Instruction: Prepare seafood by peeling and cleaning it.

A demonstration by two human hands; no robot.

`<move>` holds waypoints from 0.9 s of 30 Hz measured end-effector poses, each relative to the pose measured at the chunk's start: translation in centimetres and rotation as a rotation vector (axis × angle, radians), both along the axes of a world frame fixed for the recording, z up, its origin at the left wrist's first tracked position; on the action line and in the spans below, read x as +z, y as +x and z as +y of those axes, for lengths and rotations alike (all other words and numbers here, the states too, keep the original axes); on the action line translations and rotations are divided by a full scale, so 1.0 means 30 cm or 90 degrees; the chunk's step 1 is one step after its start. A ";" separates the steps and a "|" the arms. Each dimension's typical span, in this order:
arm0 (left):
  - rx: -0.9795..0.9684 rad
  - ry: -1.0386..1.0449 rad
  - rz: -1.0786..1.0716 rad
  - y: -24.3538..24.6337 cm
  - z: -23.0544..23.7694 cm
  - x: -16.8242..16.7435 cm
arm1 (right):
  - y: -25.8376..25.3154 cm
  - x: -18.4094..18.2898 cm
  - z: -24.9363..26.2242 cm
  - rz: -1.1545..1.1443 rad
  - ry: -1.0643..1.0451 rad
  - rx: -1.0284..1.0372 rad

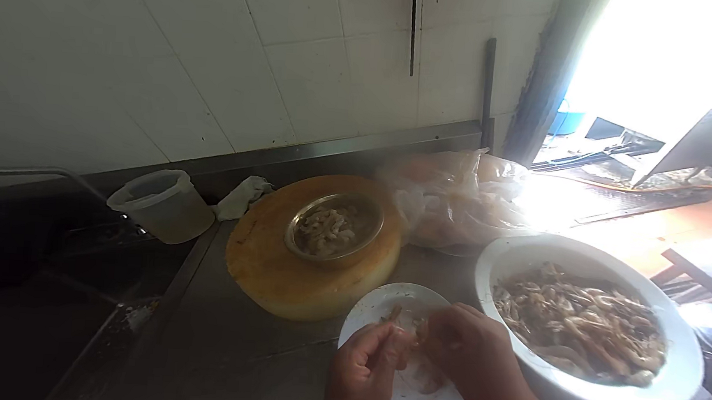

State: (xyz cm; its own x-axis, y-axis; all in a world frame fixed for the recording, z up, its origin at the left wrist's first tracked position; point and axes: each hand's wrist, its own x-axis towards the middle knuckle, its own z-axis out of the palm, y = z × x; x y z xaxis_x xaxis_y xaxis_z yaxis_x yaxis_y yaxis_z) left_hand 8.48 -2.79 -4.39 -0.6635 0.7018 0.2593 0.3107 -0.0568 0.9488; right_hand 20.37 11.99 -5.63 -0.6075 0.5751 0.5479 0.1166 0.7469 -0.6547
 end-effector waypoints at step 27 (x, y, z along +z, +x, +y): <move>0.200 -0.223 0.583 -0.373 0.041 0.288 | 0.362 0.566 -0.016 -0.471 0.336 0.178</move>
